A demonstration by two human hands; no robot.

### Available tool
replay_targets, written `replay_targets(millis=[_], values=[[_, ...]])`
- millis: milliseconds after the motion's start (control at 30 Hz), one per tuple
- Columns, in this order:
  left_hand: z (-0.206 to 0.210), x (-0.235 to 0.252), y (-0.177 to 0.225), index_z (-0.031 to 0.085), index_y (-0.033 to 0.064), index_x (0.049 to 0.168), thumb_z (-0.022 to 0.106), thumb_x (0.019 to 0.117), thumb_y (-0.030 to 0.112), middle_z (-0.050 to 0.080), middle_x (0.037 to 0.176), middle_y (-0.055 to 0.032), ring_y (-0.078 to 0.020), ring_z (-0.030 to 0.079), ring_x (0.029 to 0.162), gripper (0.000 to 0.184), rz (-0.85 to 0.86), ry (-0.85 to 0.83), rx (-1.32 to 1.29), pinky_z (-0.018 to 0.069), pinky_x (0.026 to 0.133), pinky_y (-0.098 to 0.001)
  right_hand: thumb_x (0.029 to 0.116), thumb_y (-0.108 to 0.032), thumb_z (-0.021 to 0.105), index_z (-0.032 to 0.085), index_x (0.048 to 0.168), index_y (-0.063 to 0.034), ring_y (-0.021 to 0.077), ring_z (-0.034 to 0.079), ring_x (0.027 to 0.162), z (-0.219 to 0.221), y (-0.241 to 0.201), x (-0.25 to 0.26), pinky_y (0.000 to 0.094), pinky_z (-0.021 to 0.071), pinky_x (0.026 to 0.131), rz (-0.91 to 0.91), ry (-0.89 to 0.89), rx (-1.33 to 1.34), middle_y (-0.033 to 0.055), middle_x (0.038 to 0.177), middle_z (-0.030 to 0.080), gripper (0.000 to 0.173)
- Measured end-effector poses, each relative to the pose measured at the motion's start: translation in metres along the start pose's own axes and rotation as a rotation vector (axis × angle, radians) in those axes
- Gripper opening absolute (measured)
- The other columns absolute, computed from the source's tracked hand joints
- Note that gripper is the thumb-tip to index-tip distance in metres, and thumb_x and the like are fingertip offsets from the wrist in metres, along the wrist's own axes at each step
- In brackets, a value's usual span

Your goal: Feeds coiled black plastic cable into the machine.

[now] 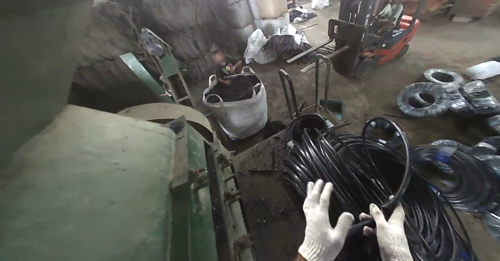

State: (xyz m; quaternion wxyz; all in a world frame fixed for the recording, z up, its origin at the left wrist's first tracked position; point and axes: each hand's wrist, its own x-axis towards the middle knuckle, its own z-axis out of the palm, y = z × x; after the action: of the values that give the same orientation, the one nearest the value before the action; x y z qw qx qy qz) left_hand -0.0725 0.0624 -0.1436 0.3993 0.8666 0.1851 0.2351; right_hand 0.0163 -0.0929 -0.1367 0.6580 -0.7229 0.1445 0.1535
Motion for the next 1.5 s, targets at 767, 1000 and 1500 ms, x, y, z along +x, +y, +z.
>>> replay_targets(millis=[767,1000,1500], values=[[0.032,-0.003,0.033,0.064,0.0205,0.137,0.063,0.0799,0.068,0.068,0.133,-0.0006,-0.0271,0.052,0.137,0.074,0.317,-0.459,0.556,0.0275,0.118,-0.0642,0.0920,-0.017,0.075,-0.016,0.161,-0.0416,0.0331,0.071,0.107,-0.022,-0.004,0.014,0.0561,0.0629,0.086,0.202,-0.379,0.295,0.0188,0.136,0.059,0.116],[0.041,0.002,0.025,0.071,0.0276,0.122,0.063,0.0771,0.067,0.072,0.121,0.0059,-0.0228,0.058,0.129,0.060,0.380,-0.354,0.570,0.0331,0.113,-0.0652,0.0928,-0.025,0.076,-0.005,0.164,-0.0259,0.0352,0.071,0.112,-0.052,-0.010,0.027,0.0569,0.0615,0.094,0.117,-0.577,0.076,0.0181,0.132,0.065,0.108],[0.037,0.006,0.018,0.073,0.0288,0.114,0.058,0.0810,0.071,0.070,0.128,0.0081,-0.0219,0.057,0.131,0.056,0.373,-0.386,0.573,0.0334,0.112,-0.0642,0.0959,-0.060,0.061,0.030,0.163,-0.0117,0.0367,0.056,0.135,-0.050,0.005,-0.001,0.0585,0.0444,0.114,-0.260,-0.130,-0.861,0.0215,0.150,0.054,0.089]])
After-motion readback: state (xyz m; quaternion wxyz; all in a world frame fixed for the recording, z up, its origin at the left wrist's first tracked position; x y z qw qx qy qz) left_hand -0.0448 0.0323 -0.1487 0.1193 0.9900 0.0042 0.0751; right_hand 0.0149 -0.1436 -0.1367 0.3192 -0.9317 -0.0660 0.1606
